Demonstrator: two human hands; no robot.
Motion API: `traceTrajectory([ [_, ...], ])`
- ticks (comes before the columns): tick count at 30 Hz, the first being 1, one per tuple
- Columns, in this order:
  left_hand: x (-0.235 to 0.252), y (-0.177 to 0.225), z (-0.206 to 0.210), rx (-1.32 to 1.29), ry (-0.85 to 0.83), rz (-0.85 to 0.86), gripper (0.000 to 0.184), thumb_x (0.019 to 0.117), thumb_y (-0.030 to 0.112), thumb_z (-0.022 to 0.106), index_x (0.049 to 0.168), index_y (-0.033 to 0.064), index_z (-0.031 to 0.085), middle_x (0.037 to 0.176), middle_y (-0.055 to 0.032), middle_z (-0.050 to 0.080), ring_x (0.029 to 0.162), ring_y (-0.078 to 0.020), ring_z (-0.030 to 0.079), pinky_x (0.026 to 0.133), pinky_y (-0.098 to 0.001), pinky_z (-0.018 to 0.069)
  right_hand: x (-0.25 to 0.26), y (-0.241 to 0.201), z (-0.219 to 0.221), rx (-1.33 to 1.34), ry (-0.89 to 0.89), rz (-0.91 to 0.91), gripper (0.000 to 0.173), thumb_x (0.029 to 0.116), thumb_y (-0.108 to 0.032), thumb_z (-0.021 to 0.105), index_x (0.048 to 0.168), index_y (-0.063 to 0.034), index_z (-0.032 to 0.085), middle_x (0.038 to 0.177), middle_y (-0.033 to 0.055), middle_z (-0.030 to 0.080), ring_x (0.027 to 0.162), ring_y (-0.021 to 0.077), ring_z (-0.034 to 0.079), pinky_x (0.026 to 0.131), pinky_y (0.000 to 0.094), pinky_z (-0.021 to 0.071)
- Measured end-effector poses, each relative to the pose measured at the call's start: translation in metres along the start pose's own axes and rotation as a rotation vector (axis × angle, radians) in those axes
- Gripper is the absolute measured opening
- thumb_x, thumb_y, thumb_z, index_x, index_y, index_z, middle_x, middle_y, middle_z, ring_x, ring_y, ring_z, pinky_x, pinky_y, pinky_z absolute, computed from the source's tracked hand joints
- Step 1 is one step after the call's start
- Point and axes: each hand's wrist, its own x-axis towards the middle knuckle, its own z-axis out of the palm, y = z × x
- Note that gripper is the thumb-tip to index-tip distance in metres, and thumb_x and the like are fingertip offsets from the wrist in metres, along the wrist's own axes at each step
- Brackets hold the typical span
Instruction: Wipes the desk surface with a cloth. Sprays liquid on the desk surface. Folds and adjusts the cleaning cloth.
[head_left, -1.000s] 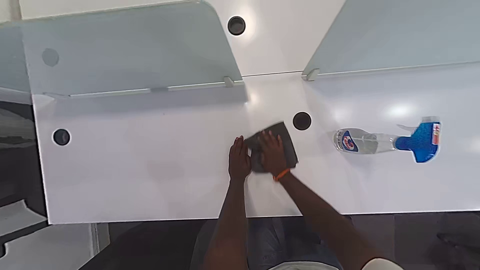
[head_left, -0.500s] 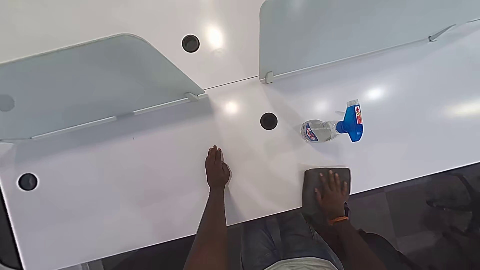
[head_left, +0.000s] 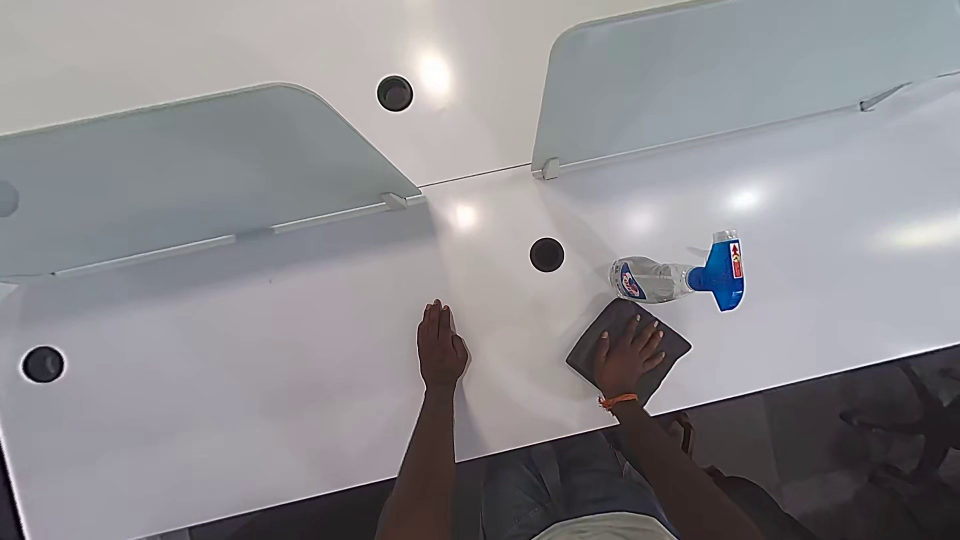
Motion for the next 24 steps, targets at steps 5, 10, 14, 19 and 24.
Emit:
traceTrajectory([
  [5,0.000,0.002,0.002,0.009,0.001,-0.005,0.057,0.0947,0.020,0.034,0.145,0.0034,0.053,0.157,-0.0178,0.046,0.149,-0.0341,0.038,0.122,-0.0485,0.0293,-0.008,-0.037,0.004,-0.005,-0.017,-0.032,0.086,0.0973,-0.066,0.027,0.163,-0.0090,0.026,0.168,0.0261,0.018,0.155,0.0470,0.014,0.117,0.0742,0.0097],
  [10,0.001,0.003,0.000,0.012,-0.007,-0.016,0.056,0.0955,0.021,0.034,0.145,0.0031,0.053,0.156,-0.0177,0.046,0.149,-0.0338,0.038,0.122,-0.0482,0.0297,-0.002,-0.082,0.005,-0.003,-0.047,-0.049,0.087,0.0969,-0.064,0.030,0.163,-0.0081,0.025,0.168,0.0268,0.017,0.156,0.0472,0.013,0.118,0.0741,0.0089],
  [14,-0.001,0.003,0.001,0.021,-0.017,-0.024,0.056,0.0957,0.021,0.034,0.145,0.0032,0.054,0.156,-0.0174,0.046,0.149,-0.0340,0.038,0.122,-0.0485,0.0302,0.005,-0.122,0.003,0.002,-0.079,-0.097,0.086,0.0970,-0.064,0.031,0.162,-0.0077,0.026,0.167,0.0278,0.017,0.155,0.0478,0.013,0.118,0.0741,0.0090],
  [19,0.001,0.004,0.002,0.027,-0.011,-0.016,0.056,0.0950,0.021,0.036,0.146,0.0026,0.053,0.157,-0.0184,0.046,0.149,-0.0352,0.038,0.122,-0.0486,0.0301,0.009,-0.168,0.003,0.024,-0.122,-0.213,0.088,0.0965,-0.064,0.036,0.162,-0.0058,0.027,0.168,0.0270,0.017,0.156,0.0465,0.011,0.120,0.0726,0.0078],
  [24,-0.003,0.005,0.004,0.031,-0.027,-0.030,0.056,0.0956,0.020,0.036,0.147,0.0034,0.051,0.157,-0.0165,0.045,0.149,-0.0336,0.037,0.122,-0.0485,0.0297,0.007,-0.184,0.008,-0.006,-0.133,-0.447,0.088,0.0961,-0.065,0.035,0.162,-0.0079,0.026,0.167,0.0298,0.014,0.156,0.0485,0.010,0.120,0.0724,0.0080],
])
